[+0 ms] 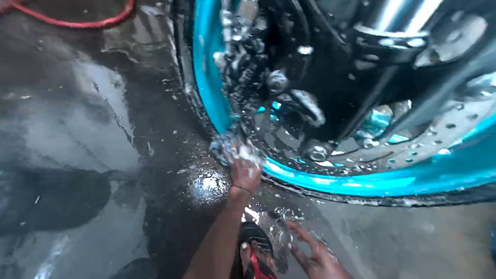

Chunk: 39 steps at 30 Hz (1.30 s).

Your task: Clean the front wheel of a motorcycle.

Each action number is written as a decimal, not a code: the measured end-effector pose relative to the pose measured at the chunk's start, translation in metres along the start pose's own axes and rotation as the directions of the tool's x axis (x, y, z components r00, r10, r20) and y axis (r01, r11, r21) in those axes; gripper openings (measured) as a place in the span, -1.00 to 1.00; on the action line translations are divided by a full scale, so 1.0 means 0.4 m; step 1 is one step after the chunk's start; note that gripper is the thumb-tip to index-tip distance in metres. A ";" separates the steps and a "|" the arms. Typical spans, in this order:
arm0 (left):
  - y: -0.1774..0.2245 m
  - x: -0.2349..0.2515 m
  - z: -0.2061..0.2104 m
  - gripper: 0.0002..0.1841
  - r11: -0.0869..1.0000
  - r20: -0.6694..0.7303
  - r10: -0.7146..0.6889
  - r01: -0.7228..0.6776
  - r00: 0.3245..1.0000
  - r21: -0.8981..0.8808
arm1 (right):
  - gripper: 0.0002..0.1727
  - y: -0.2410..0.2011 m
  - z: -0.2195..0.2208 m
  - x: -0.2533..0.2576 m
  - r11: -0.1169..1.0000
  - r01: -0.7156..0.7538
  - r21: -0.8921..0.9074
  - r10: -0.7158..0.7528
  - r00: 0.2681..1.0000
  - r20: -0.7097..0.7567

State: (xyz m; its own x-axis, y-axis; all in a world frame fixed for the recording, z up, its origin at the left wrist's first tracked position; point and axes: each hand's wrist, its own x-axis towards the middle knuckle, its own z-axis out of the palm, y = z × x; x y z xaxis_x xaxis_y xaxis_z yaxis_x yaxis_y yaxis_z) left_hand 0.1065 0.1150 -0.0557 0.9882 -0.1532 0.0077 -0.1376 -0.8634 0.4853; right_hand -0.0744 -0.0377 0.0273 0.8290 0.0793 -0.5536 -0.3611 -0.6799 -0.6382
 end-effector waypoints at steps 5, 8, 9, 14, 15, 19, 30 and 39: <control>0.027 -0.045 -0.009 -0.33 0.995 0.121 0.025 -0.014 0.992 -0.094 | -0.43 -0.052 0.016 0.037 0.991 0.081 -0.106 -0.068 0.990 0.123; -0.056 0.014 -0.079 -0.32 0.977 0.011 0.212 -0.212 0.977 -0.021 | -0.43 -0.065 0.024 0.053 0.982 0.114 -0.152 -0.089 0.983 0.163; -0.077 0.043 -0.111 -0.25 0.972 -0.006 0.232 -0.233 0.973 -0.019 | -0.44 -0.059 0.027 0.054 0.975 0.133 -0.175 -0.106 0.982 0.155; -0.067 0.081 -0.141 -0.40 0.977 0.052 0.213 -0.213 0.976 -0.005 | -0.48 0.004 0.012 0.024 0.941 0.177 -0.288 -0.126 0.974 0.187; -0.044 0.069 -0.131 -0.45 0.985 0.067 0.172 -0.171 0.983 -0.016 | -0.49 0.009 0.010 0.018 0.939 0.174 -0.297 -0.119 0.974 0.194; 0.016 0.026 -0.046 -0.67 0.984 -0.212 0.072 -0.103 0.975 -0.143 | -0.50 -0.011 0.009 0.013 0.938 0.161 -0.308 -0.107 0.977 0.186; 0.061 -0.075 -0.039 -0.64 0.928 0.131 0.218 -0.163 0.967 -0.336 | -0.53 -0.028 0.027 0.013 0.942 0.178 -0.284 -0.109 0.964 0.241; 0.086 0.020 -0.091 -0.59 0.946 0.345 0.120 -0.002 0.931 -0.324 | -0.53 -0.016 0.002 0.017 0.944 0.162 -0.288 -0.105 0.974 0.201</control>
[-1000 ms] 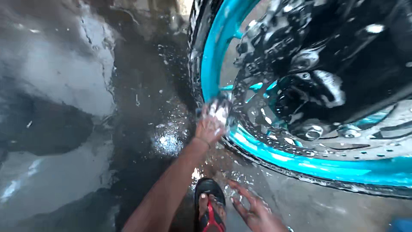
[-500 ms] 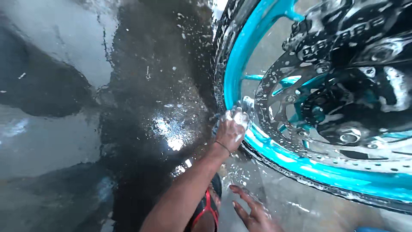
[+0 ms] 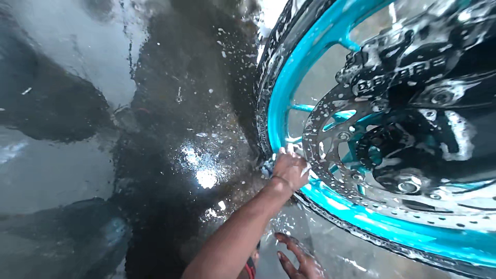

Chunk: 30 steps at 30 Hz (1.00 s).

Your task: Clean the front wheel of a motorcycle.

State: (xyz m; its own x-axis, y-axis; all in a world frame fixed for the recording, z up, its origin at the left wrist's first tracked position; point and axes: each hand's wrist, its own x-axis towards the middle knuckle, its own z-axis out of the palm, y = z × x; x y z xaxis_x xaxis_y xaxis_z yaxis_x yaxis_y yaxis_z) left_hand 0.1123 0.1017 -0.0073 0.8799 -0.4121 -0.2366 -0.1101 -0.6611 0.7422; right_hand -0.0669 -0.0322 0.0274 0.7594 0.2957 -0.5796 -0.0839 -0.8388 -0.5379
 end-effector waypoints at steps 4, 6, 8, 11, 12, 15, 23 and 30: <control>-0.029 -0.054 0.054 -0.50 0.998 -0.194 0.020 -0.030 0.981 -0.049 | -0.52 -0.009 -0.003 0.007 1.000 -0.003 0.024 0.003 1.000 0.001; -0.036 -0.066 0.080 -0.39 0.999 -0.221 0.027 -0.036 0.975 -0.035 | -0.52 -0.001 0.003 0.004 0.999 -0.004 0.033 0.003 1.000 0.012; -0.044 -0.080 0.100 -0.43 0.995 -0.188 0.092 -0.096 0.978 -0.016 | -0.53 0.012 0.011 0.004 0.999 0.014 0.041 -0.014 1.000 0.016; -0.045 -0.090 0.129 -0.43 0.979 0.069 0.186 -0.179 0.980 -0.093 | -0.53 0.024 0.019 0.001 0.999 0.020 0.035 -0.021 0.999 0.026; -0.037 -0.081 0.121 -0.39 0.984 0.112 0.167 -0.158 0.979 -0.088 | -0.53 0.024 0.019 0.006 0.999 0.015 0.034 -0.016 1.000 0.026; 0.009 -0.050 0.070 -0.47 0.997 0.101 0.063 -0.059 0.993 -0.043 | -0.55 0.024 0.020 0.001 1.000 0.014 0.018 -0.014 1.000 0.000; 0.042 -0.015 0.018 -0.58 0.995 0.207 -0.053 0.070 0.977 -0.077 | -0.54 -0.008 0.022 -0.004 1.000 0.014 0.005 -0.014 1.000 -0.011; 0.051 -0.136 -0.007 -0.35 0.919 0.306 -0.137 0.236 0.942 -0.315 | -0.55 -0.025 0.031 0.007 0.816 -0.041 0.577 0.273 0.907 -0.322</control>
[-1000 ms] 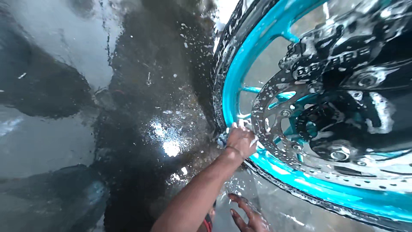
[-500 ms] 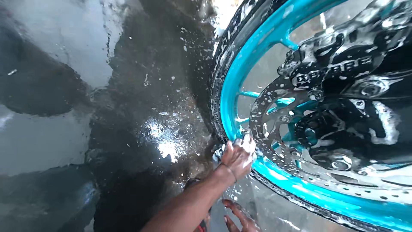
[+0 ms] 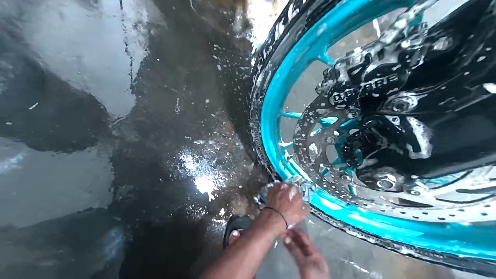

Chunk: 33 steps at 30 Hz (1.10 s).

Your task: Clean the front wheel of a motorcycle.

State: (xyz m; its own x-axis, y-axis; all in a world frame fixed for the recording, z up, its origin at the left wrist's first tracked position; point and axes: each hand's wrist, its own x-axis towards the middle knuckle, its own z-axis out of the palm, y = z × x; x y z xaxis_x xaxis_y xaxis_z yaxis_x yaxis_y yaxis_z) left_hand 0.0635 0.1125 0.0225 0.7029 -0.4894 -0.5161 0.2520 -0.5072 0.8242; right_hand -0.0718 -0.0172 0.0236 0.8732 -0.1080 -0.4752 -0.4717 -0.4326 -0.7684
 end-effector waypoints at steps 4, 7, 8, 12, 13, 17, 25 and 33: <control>0.027 -0.065 0.095 -0.29 0.976 0.139 0.220 -0.218 0.966 -0.032 | -0.38 -0.044 -0.055 0.050 0.593 -0.013 0.805 0.213 0.967 -0.142; 0.035 -0.082 0.201 -0.14 0.925 0.125 0.378 -0.369 0.918 -0.087 | -0.52 -0.135 -0.089 0.049 0.629 -0.015 0.777 0.303 0.925 -0.227; 0.077 -0.101 0.174 -0.11 0.952 0.214 0.306 -0.295 0.928 -0.084 | -0.55 -0.196 -0.089 0.045 0.698 -0.071 0.713 0.383 0.878 -0.288; 0.106 -0.123 0.181 -0.08 0.742 -0.098 0.522 -0.508 0.847 -0.437 | -0.76 -0.191 -0.170 0.035 0.968 0.185 0.172 -0.016 0.725 -0.688; 0.103 -0.119 0.185 -0.13 0.649 -0.196 0.563 -0.576 0.803 -0.497 | -0.76 -0.181 -0.197 0.034 0.959 0.282 -0.031 -0.203 0.607 -0.769; 0.003 -0.105 0.155 -0.35 0.673 -0.277 0.469 -0.542 0.839 -0.503 | -0.56 0.003 -0.379 0.081 0.310 0.104 -0.945 -0.925 0.263 -0.274; -0.174 -0.125 0.015 -0.62 0.760 -0.506 0.004 -0.331 0.863 -0.559 | -0.28 0.138 -0.284 0.185 -0.027 0.175 -0.984 -0.872 0.477 0.108; -0.218 -0.169 -0.107 -0.73 0.688 -0.723 -0.164 -0.448 0.671 -0.571 | -0.56 0.103 -0.167 0.307 -0.239 0.519 -0.821 -0.761 0.424 0.490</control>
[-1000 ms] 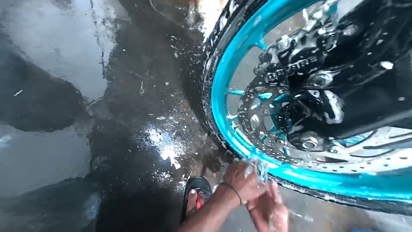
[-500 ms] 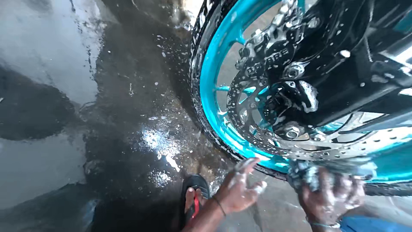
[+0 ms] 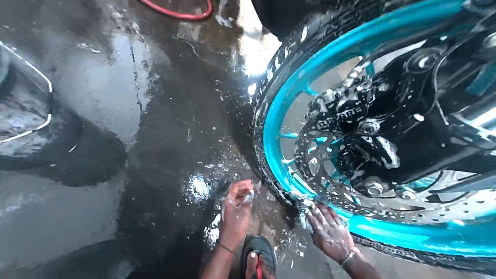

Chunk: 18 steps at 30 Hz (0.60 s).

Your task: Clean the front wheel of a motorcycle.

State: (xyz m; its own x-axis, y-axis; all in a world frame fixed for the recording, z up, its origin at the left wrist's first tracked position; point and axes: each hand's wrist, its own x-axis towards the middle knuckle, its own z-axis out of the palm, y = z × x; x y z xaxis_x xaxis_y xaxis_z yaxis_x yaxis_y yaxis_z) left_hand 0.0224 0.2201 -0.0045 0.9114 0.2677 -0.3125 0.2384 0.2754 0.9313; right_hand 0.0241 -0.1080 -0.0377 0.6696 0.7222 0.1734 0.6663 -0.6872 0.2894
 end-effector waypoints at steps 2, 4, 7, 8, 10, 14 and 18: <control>0.002 0.012 -0.013 -0.76 1.000 -0.066 -0.008 0.007 0.998 -0.015 | -0.56 -0.023 0.028 0.089 0.991 -0.010 0.131 0.005 0.999 0.032; 0.003 0.019 -0.017 -0.78 1.000 -0.108 -0.014 0.011 0.994 -0.027 | -0.55 -0.060 0.059 0.232 0.973 -0.061 0.223 0.042 0.995 0.088; 0.035 0.016 -0.026 -0.76 1.000 -0.131 0.006 -0.008 0.991 -0.019 | -0.57 -0.109 0.112 0.477 0.964 -0.066 0.257 0.083 0.995 -0.058; 0.057 0.015 -0.037 -0.76 1.000 -0.132 0.015 -0.015 0.991 0.001 | -0.56 -0.113 0.115 0.554 0.970 -0.054 0.237 0.089 0.986 -0.139; 0.094 0.016 -0.072 -0.76 0.998 -0.140 0.054 -0.048 0.989 0.046 | -0.44 -0.103 0.063 0.693 0.967 -0.100 0.232 0.146 0.971 -0.192; 0.086 0.073 -0.176 -0.79 0.978 -0.216 0.206 -0.208 0.955 0.013 | -0.33 -0.024 -0.103 0.943 0.934 -0.278 0.226 0.358 0.692 -0.627; 0.119 0.110 -0.217 -0.88 0.963 -0.314 0.194 -0.241 0.929 -0.119 | -0.47 0.043 -0.291 1.132 0.785 -0.472 0.401 0.497 0.093 -0.863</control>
State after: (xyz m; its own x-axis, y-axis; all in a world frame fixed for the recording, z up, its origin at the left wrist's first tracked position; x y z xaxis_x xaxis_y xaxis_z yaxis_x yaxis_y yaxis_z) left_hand 0.0448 0.3253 0.0098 0.7878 0.5924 -0.1688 -0.0302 0.3109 0.9499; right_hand 0.3003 0.2164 0.1554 0.1102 -0.2070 0.9721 0.3384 -0.9118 -0.2325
